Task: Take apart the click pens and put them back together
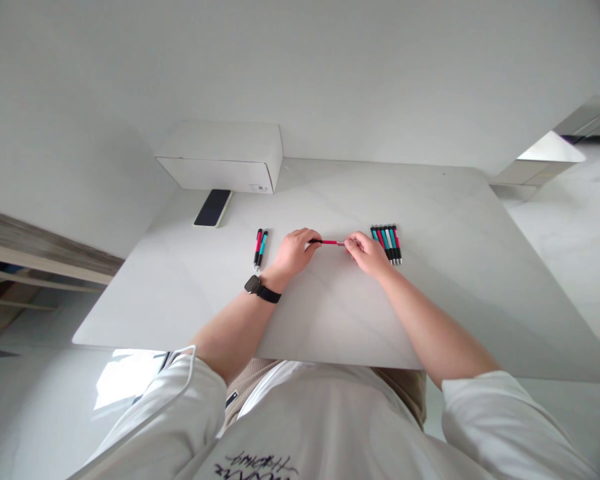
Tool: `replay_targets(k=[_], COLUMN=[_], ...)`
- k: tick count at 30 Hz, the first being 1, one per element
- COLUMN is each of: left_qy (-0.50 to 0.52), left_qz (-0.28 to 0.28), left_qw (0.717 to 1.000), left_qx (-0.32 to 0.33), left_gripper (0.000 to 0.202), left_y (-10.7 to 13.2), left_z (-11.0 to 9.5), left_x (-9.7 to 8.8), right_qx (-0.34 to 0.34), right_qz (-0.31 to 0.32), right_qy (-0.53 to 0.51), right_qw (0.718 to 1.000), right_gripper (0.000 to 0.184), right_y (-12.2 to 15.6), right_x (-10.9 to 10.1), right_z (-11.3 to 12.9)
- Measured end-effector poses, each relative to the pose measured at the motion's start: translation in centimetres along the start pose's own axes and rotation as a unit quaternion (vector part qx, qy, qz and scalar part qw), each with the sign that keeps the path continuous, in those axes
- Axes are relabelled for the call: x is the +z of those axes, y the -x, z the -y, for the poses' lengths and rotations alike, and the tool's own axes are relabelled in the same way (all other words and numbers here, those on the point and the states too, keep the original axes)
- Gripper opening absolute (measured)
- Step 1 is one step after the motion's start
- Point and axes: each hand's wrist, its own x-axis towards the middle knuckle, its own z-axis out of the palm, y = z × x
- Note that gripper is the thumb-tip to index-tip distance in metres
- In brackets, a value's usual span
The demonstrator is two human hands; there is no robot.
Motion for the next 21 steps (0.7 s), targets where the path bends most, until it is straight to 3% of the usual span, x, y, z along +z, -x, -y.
replay_targets(k=[2,6,12,17,21], left_qy=[-0.001,-0.002,0.011,0.008,0.01], left_qz=[0.005,0.014,-0.002,-0.016,-0.015], left_qw=[1.0,1.0,1.0,1.0,1.0], left_qx=[-0.001,0.009,0.019,0.022,0.021], left_gripper=[0.016,0.02,0.021,0.018,0.018], left_y=[0.03,0.07,0.08,0.11,0.13], left_z=[-0.04,0.05,0.27,0.43,0.4], left_x=[0.01,0.12,0.4,0.55,0.5], right_qx=[-0.012,-0.065,0.011,-0.037,0.006], right_qz=[0.011,-0.031,0.001,-0.027,-0.013], right_qy=[0.005,0.013,0.02,0.014,0.011], right_qw=[1.0,0.997,1.0,0.999,1.0], right_gripper=[0.028,0.024,0.035,0.031,0.035], right_y=[0.0,-0.05,-0.02,0.02,0.02], right_x=[0.0,0.01,-0.06,-0.07,0.02], right_z=[0.04,0.21,0.02,0.2,0.14])
